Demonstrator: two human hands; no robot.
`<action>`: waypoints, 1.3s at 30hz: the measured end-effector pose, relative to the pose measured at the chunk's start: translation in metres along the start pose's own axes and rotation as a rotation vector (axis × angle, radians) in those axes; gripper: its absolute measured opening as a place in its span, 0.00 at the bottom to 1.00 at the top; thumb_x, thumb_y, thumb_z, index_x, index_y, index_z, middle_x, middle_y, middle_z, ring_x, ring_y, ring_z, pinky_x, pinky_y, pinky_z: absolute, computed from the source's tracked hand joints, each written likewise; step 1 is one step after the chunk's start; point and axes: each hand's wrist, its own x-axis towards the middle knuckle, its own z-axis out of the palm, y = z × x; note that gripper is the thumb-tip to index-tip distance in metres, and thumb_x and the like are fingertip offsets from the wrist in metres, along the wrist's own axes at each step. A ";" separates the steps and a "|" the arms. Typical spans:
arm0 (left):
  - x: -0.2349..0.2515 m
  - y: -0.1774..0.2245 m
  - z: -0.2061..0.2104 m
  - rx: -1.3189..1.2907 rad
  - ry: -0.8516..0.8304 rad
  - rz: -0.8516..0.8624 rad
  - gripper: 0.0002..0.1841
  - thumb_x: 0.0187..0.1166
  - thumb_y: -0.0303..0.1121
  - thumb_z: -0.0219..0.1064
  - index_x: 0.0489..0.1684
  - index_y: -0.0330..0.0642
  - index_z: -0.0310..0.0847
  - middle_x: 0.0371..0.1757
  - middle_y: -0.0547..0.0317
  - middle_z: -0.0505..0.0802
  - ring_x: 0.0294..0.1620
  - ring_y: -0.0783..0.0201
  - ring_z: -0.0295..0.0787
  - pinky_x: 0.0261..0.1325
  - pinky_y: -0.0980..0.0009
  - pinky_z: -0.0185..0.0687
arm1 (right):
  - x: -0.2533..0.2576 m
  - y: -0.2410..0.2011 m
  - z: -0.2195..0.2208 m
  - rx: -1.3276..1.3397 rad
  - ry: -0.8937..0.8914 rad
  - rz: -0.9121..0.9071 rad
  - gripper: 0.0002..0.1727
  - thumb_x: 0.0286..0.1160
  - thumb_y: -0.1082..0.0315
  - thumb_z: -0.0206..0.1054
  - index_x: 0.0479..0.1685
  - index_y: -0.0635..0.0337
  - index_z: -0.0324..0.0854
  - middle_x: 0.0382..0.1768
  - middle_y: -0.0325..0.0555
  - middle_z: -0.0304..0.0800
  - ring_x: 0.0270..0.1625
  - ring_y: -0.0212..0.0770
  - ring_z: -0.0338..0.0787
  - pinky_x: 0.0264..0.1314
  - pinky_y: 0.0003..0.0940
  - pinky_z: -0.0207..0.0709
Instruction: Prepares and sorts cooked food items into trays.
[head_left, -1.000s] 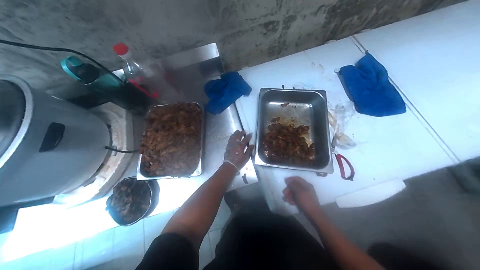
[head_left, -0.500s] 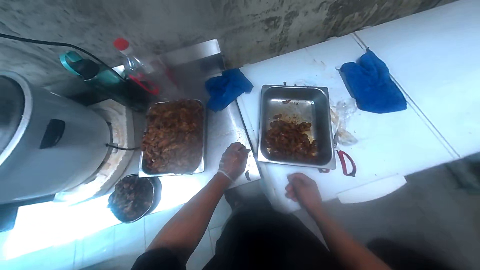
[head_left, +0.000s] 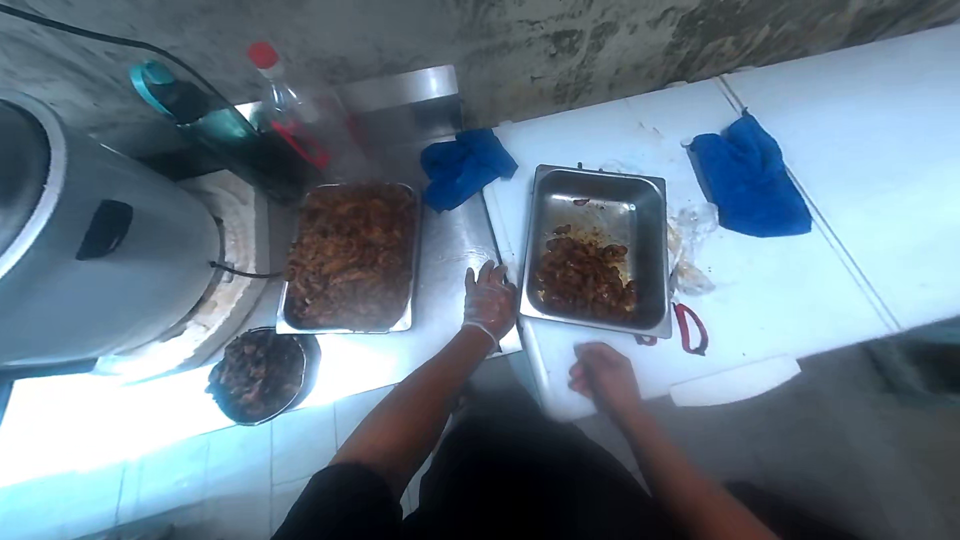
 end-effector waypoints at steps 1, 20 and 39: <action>0.000 -0.002 0.001 -0.006 0.005 0.005 0.17 0.85 0.46 0.56 0.57 0.57 0.91 0.87 0.64 0.74 0.94 0.50 0.52 0.89 0.33 0.44 | 0.000 0.000 0.000 -0.005 -0.003 0.000 0.15 0.92 0.63 0.56 0.54 0.66 0.83 0.27 0.56 0.93 0.22 0.48 0.92 0.21 0.38 0.86; -0.068 0.013 0.031 -0.109 0.087 0.060 0.17 0.80 0.52 0.63 0.63 0.69 0.90 0.89 0.63 0.72 0.95 0.48 0.48 0.90 0.31 0.33 | 0.000 -0.003 -0.001 -0.017 0.010 0.046 0.15 0.93 0.63 0.55 0.56 0.65 0.82 0.27 0.55 0.93 0.21 0.47 0.92 0.22 0.37 0.86; -0.036 -0.042 0.013 -0.254 0.187 -0.018 0.25 0.81 0.53 0.62 0.75 0.57 0.82 0.89 0.51 0.70 0.91 0.44 0.59 0.86 0.43 0.61 | -0.002 -0.005 0.001 -0.039 0.005 0.035 0.16 0.93 0.61 0.56 0.56 0.65 0.82 0.26 0.54 0.93 0.21 0.45 0.91 0.21 0.36 0.85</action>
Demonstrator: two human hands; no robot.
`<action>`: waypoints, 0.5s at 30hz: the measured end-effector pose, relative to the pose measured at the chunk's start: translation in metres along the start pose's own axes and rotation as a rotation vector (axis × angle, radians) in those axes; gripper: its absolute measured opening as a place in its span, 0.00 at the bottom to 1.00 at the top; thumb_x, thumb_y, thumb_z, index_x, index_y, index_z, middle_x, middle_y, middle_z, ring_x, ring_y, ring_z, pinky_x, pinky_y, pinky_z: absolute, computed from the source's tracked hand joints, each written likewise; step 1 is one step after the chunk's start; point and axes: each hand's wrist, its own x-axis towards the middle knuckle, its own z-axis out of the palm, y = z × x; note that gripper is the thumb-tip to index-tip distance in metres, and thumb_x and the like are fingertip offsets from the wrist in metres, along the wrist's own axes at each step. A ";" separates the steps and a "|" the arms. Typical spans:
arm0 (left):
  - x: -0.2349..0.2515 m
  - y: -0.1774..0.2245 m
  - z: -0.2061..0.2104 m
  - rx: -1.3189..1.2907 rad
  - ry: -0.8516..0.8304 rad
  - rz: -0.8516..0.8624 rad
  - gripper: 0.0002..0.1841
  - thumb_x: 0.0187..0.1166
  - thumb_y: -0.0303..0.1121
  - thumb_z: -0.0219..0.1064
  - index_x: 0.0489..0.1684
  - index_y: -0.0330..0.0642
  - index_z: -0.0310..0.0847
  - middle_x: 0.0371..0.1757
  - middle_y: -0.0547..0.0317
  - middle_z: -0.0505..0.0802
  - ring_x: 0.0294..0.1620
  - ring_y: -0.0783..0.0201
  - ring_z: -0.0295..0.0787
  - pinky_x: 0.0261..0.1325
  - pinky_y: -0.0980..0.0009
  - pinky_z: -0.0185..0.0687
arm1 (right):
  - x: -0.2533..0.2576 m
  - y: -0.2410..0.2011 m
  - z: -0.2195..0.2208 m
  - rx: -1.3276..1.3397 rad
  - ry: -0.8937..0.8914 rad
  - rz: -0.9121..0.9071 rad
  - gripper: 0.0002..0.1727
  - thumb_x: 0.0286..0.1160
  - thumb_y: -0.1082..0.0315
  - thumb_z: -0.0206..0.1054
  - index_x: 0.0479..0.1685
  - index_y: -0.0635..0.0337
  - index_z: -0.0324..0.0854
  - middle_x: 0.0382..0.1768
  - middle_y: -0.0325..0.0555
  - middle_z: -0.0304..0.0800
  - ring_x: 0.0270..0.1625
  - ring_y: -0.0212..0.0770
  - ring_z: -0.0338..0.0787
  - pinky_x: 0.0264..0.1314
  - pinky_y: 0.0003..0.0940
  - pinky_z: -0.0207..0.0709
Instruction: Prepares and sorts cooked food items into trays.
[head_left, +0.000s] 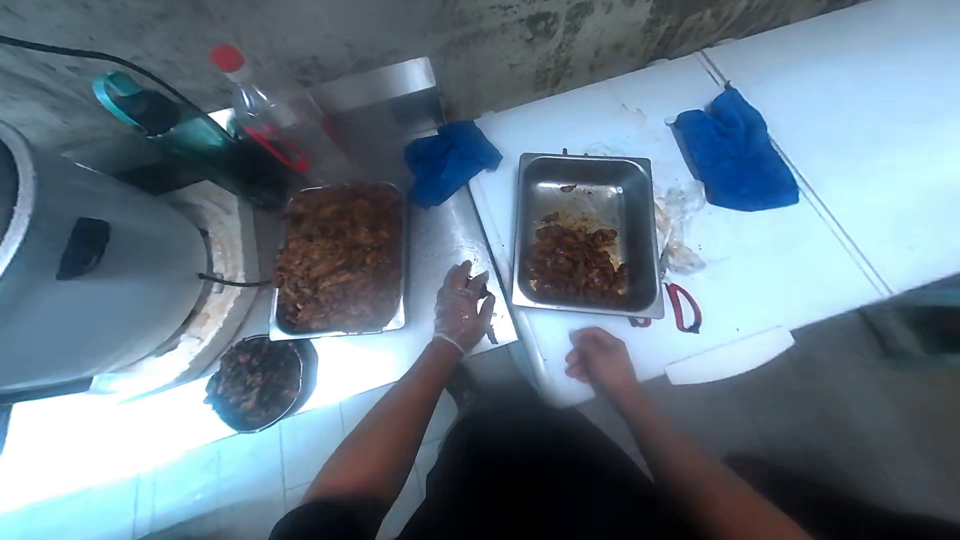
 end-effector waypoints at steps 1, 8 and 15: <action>0.004 0.003 -0.004 0.030 -0.056 0.003 0.27 0.81 0.55 0.61 0.78 0.60 0.79 0.88 0.52 0.71 0.89 0.45 0.62 0.82 0.44 0.67 | 0.000 0.000 0.000 -0.001 0.000 0.004 0.16 0.93 0.60 0.56 0.56 0.64 0.82 0.26 0.54 0.93 0.21 0.45 0.92 0.21 0.36 0.85; -0.014 0.014 0.009 0.178 -0.102 0.191 0.23 0.81 0.58 0.61 0.69 0.63 0.86 0.73 0.56 0.83 0.78 0.50 0.74 0.73 0.47 0.74 | 0.000 0.002 -0.001 0.013 0.001 -0.007 0.16 0.93 0.61 0.56 0.55 0.65 0.82 0.26 0.54 0.93 0.21 0.46 0.92 0.22 0.37 0.86; -0.045 0.008 0.033 0.280 0.015 0.267 0.24 0.82 0.59 0.60 0.64 0.58 0.89 0.67 0.56 0.88 0.73 0.51 0.80 0.66 0.51 0.80 | 0.001 0.003 -0.001 0.011 0.013 -0.007 0.15 0.93 0.61 0.57 0.55 0.65 0.82 0.25 0.54 0.93 0.20 0.46 0.92 0.21 0.37 0.86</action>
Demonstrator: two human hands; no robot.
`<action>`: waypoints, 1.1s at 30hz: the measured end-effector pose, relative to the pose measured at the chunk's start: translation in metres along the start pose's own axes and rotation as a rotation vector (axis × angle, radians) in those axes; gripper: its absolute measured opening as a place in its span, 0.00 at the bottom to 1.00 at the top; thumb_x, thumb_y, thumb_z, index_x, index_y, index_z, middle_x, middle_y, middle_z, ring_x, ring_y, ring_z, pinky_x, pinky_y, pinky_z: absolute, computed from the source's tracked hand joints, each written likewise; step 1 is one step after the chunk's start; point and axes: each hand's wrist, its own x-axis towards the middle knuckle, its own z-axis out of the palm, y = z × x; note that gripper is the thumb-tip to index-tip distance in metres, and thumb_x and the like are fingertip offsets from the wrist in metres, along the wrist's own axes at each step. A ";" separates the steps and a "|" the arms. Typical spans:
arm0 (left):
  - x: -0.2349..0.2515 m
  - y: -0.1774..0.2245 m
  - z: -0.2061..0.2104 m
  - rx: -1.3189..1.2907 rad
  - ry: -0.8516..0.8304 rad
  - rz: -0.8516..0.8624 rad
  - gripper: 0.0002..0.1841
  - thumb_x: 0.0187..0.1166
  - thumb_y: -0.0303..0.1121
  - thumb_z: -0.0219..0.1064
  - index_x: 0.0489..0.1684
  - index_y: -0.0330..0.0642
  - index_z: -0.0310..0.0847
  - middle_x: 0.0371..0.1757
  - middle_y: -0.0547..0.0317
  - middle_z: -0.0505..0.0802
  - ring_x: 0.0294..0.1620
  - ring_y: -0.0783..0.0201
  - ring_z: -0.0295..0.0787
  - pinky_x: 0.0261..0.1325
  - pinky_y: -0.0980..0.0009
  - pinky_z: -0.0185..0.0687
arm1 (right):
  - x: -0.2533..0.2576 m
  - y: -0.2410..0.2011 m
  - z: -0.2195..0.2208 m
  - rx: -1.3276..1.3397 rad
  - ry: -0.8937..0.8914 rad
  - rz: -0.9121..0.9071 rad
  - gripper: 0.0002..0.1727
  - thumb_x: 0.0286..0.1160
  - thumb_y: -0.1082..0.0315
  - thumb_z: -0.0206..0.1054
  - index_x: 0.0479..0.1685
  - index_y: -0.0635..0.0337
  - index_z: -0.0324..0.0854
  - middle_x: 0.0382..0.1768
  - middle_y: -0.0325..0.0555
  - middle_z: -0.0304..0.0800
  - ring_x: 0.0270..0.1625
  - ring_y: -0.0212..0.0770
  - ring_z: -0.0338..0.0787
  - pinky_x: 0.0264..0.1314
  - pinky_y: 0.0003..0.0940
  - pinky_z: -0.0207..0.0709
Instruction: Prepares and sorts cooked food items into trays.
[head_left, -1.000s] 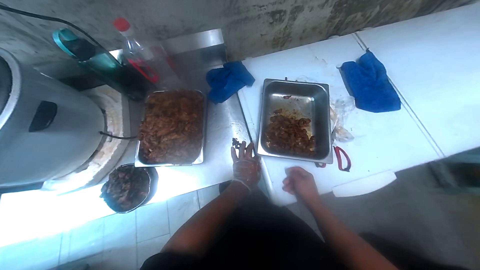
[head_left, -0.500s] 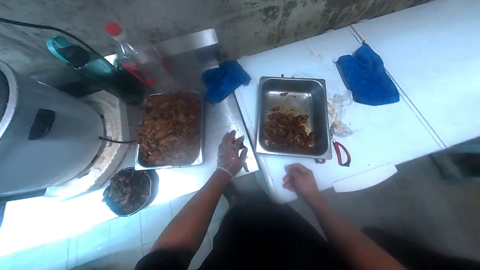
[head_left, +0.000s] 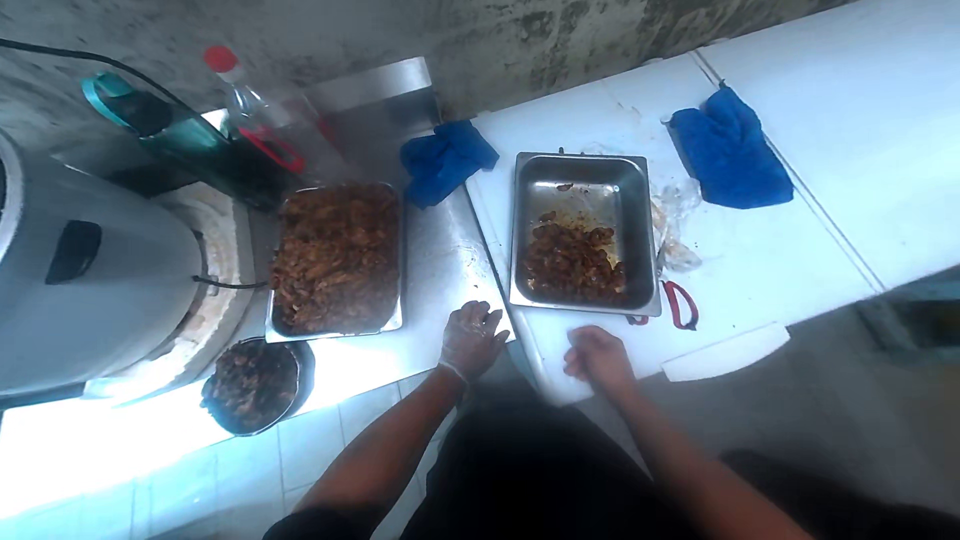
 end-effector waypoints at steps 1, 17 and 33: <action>-0.002 0.000 0.003 0.009 0.029 0.007 0.22 0.83 0.57 0.59 0.60 0.57 0.91 0.63 0.56 0.90 0.69 0.52 0.83 0.62 0.53 0.82 | 0.000 0.000 0.000 -0.006 0.000 0.002 0.15 0.93 0.61 0.56 0.55 0.64 0.82 0.26 0.54 0.93 0.21 0.46 0.92 0.21 0.37 0.86; -0.014 -0.025 -0.078 -0.608 0.388 -0.574 0.20 0.84 0.45 0.68 0.28 0.36 0.89 0.29 0.52 0.91 0.30 0.60 0.89 0.40 0.58 0.88 | 0.004 0.006 -0.002 0.018 -0.018 -0.012 0.15 0.93 0.63 0.55 0.57 0.65 0.82 0.26 0.55 0.92 0.21 0.46 0.91 0.21 0.38 0.86; -0.185 -0.247 -0.104 0.000 0.309 -0.931 0.25 0.86 0.55 0.59 0.73 0.52 0.84 0.80 0.52 0.82 0.84 0.43 0.71 0.83 0.35 0.64 | -0.019 -0.022 0.042 -0.355 -0.016 -0.198 0.16 0.87 0.61 0.61 0.44 0.66 0.86 0.27 0.46 0.89 0.23 0.39 0.86 0.26 0.37 0.83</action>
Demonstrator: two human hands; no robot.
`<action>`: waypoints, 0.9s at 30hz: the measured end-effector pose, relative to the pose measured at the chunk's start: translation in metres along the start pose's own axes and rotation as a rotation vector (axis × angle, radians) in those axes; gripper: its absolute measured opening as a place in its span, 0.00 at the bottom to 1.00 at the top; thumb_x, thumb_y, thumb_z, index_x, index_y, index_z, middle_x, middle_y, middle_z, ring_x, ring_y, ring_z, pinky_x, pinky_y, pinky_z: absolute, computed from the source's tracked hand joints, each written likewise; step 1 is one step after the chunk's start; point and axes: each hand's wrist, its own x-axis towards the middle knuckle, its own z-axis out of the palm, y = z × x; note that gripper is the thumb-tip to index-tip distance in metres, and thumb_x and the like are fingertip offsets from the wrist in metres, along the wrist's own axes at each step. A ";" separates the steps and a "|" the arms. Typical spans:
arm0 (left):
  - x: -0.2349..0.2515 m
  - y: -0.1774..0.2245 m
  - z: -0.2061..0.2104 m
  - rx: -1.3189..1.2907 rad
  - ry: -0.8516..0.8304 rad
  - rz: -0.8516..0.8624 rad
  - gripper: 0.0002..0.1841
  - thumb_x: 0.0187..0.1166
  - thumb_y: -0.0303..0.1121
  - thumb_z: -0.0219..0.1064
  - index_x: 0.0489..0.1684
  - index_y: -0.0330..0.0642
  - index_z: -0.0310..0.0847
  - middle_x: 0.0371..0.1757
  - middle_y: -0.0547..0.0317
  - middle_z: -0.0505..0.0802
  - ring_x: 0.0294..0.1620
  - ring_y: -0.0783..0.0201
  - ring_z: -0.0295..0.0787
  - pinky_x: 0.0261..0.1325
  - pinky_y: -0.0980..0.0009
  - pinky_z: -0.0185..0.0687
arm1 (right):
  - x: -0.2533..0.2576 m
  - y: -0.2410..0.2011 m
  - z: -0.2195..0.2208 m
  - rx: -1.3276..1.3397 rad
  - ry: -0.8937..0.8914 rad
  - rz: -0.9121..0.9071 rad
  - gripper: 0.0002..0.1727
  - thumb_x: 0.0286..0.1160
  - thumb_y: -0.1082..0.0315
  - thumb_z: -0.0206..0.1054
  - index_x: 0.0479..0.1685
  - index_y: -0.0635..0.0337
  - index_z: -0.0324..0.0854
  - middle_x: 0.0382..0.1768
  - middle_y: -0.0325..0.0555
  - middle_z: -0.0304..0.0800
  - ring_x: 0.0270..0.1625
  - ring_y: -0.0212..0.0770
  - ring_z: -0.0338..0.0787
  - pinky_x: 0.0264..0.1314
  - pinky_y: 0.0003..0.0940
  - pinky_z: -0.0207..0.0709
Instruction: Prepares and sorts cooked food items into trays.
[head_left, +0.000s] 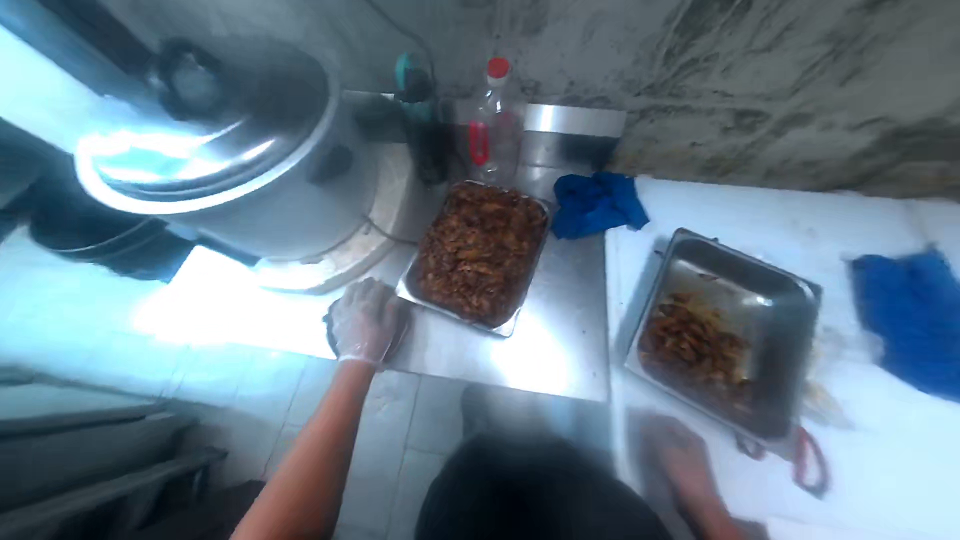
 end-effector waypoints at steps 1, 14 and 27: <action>-0.001 -0.003 0.005 0.003 0.002 0.018 0.28 0.85 0.56 0.58 0.77 0.52 0.81 0.84 0.50 0.78 0.87 0.42 0.66 0.85 0.33 0.58 | -0.001 -0.022 0.011 -0.080 -0.068 -0.097 0.16 0.85 0.60 0.62 0.43 0.64 0.87 0.29 0.46 0.90 0.26 0.39 0.87 0.30 0.38 0.84; -0.008 -0.026 -0.051 -0.273 0.222 0.132 0.33 0.89 0.59 0.40 0.79 0.55 0.81 0.92 0.44 0.64 0.96 0.35 0.42 0.89 0.26 0.27 | 0.271 -0.301 0.107 -0.498 0.029 -0.476 0.43 0.80 0.34 0.60 0.89 0.53 0.66 0.91 0.62 0.54 0.93 0.68 0.50 0.89 0.72 0.48; -0.015 -0.062 -0.062 -0.408 0.222 0.092 0.25 0.90 0.41 0.52 0.69 0.30 0.84 0.83 0.28 0.73 0.91 0.31 0.54 0.94 0.47 0.46 | 0.125 -0.160 0.181 -0.951 -0.037 -0.559 0.19 0.79 0.53 0.63 0.60 0.52 0.86 0.60 0.55 0.87 0.60 0.60 0.88 0.59 0.66 0.80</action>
